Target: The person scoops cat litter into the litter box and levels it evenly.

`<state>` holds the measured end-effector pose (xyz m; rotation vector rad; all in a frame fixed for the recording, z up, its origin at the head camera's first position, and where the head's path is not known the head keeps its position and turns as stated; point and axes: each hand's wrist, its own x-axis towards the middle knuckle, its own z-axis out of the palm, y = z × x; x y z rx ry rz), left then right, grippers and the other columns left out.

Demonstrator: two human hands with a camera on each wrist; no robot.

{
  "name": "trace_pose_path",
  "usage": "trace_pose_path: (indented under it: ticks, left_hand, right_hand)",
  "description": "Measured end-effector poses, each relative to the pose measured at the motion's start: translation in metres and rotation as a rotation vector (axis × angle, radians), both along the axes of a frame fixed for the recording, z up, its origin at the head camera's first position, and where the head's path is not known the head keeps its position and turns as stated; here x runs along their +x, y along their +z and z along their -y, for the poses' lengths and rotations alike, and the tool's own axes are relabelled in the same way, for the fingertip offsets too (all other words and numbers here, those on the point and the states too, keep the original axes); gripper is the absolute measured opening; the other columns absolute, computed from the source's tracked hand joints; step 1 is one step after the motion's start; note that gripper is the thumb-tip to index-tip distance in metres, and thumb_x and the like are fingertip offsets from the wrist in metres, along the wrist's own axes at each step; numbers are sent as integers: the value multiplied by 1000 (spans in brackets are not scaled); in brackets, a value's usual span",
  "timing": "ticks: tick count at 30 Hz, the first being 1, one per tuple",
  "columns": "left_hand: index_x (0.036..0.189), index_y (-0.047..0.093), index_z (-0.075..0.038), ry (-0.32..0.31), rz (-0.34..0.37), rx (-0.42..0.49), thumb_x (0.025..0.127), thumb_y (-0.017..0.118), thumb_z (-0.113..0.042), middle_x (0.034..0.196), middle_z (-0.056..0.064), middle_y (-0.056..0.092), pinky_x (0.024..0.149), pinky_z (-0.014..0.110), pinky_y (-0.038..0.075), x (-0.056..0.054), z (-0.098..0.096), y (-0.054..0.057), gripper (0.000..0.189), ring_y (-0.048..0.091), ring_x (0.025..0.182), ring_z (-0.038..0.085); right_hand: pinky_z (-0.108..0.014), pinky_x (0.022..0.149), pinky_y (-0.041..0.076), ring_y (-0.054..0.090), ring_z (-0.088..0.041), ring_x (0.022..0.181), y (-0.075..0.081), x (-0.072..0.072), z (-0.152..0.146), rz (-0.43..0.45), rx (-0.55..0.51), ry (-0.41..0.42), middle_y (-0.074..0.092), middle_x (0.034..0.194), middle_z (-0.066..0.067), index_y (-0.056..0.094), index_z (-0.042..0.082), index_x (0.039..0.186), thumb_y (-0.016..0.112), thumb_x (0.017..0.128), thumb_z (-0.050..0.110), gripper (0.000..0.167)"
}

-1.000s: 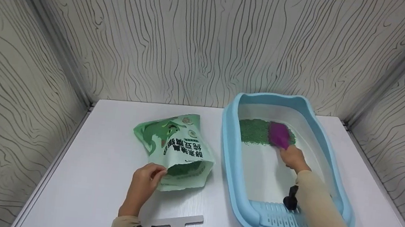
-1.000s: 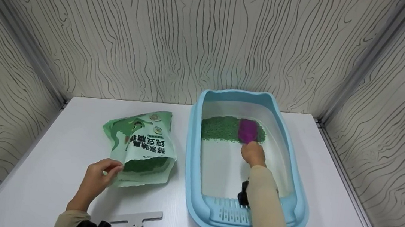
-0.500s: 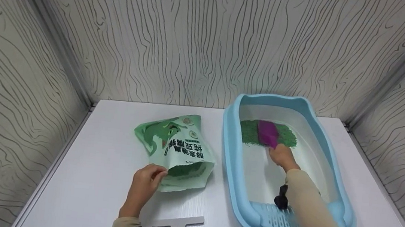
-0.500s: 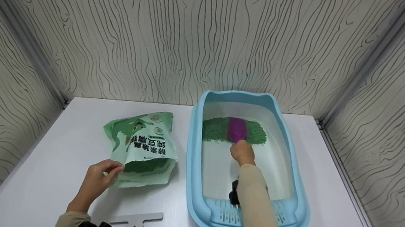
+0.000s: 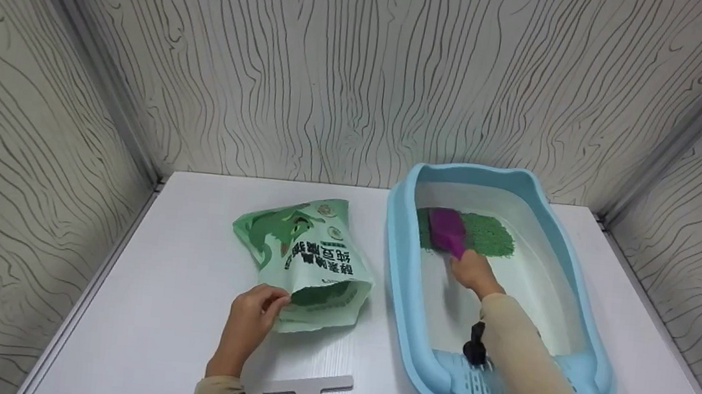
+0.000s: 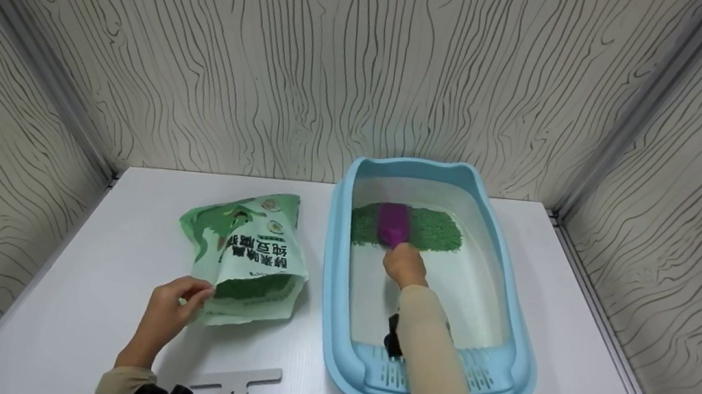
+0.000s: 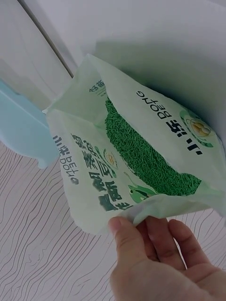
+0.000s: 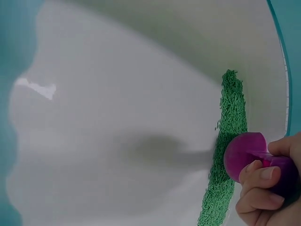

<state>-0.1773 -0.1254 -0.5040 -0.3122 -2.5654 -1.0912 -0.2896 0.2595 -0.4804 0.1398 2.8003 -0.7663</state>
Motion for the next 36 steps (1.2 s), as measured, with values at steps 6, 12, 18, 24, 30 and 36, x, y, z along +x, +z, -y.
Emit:
trace_pose_path:
  ticks: [6, 12, 18, 24, 30, 36]
  left_hand:
    - [87, 72, -8, 1, 2, -4, 88, 69, -13, 80, 0, 71, 62, 18, 51, 0, 0, 0, 6, 60, 70, 5]
    - [87, 72, -8, -1, -2, 1, 88, 69, -12, 80, 0, 71, 62, 18, 51, 0, 0, 1, 5, 60, 70, 5]
    - [87, 72, -8, 2, 3, -1, 88, 69, -12, 81, 1, 71, 63, 19, 51, 0, -1, 0, 5, 60, 71, 6]
    - [87, 72, -8, -2, -5, 5, 88, 69, -11, 81, 1, 72, 63, 19, 51, -1, -1, -2, 5, 61, 71, 6]
    - [86, 72, -8, -2, -19, -5, 87, 69, -12, 80, 0, 71, 62, 19, 51, -1, 0, -1, 5, 61, 70, 6]
    - [86, 72, -6, -13, -49, 7, 86, 70, -11, 79, 1, 72, 62, 19, 52, -1, 0, -2, 5, 62, 70, 7]
  right_hand:
    - [-24, 52, 38, 44, -13, 56, 2, -1, 13, 2, -14, 56, 46, 63, -2, 45, 8, 70, 40, 98, 20, 32]
    - [-44, 70, 48, 53, -26, 72, 8, -1, 23, -26, 26, 103, 59, 85, -22, 54, -11, 96, 41, 100, 19, 32]
    - [-45, 72, 49, 52, -27, 74, 8, 1, 24, -7, 19, 160, 57, 87, -22, 46, -18, 109, 40, 100, 17, 36]
    - [-23, 50, 32, 34, -10, 54, 11, 7, 22, 270, -120, 166, 40, 68, -2, 6, -20, 141, 31, 97, 15, 62]
    - [-21, 50, 31, 34, -10, 56, 16, 11, 26, 336, -33, 127, 43, 80, -8, -6, -18, 145, 29, 95, 9, 67]
    - [-23, 54, 35, 39, -14, 62, 10, 4, 6, 329, 49, 78, 44, 81, -11, -4, -22, 142, 29, 95, 9, 65]
